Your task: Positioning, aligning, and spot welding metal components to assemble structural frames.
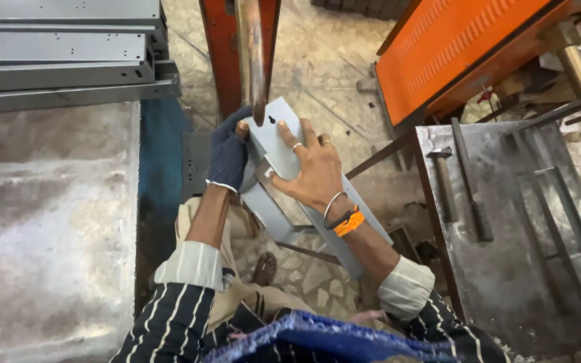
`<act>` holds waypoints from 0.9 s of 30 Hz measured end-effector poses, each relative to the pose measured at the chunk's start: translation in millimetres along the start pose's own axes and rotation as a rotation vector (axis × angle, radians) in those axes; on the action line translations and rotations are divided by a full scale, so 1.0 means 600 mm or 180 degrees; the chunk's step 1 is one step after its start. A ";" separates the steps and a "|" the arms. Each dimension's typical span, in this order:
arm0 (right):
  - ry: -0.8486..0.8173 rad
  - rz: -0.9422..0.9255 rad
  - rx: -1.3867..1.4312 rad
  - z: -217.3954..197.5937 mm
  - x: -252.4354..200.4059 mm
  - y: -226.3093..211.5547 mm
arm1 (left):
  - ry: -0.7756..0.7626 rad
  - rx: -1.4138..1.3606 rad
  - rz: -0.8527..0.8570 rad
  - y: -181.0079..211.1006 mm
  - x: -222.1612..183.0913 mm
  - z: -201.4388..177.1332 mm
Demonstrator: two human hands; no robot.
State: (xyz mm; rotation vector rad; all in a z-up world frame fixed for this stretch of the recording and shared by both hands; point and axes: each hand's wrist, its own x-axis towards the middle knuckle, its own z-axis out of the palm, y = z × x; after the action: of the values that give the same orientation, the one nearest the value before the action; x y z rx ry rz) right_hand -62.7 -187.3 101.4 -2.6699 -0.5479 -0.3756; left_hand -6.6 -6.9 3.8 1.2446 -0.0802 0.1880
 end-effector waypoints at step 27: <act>0.0062 0.0189 -0.0076 0.004 -0.021 -0.018 | -0.0674 0.0802 0.0398 0.050 -0.029 -0.028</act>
State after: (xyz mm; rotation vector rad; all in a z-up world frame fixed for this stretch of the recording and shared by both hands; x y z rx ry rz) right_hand -78.1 -181.2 98.2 -2.6957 -0.4601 -0.3932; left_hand -29.8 16.7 23.8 1.5094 -0.3262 0.1779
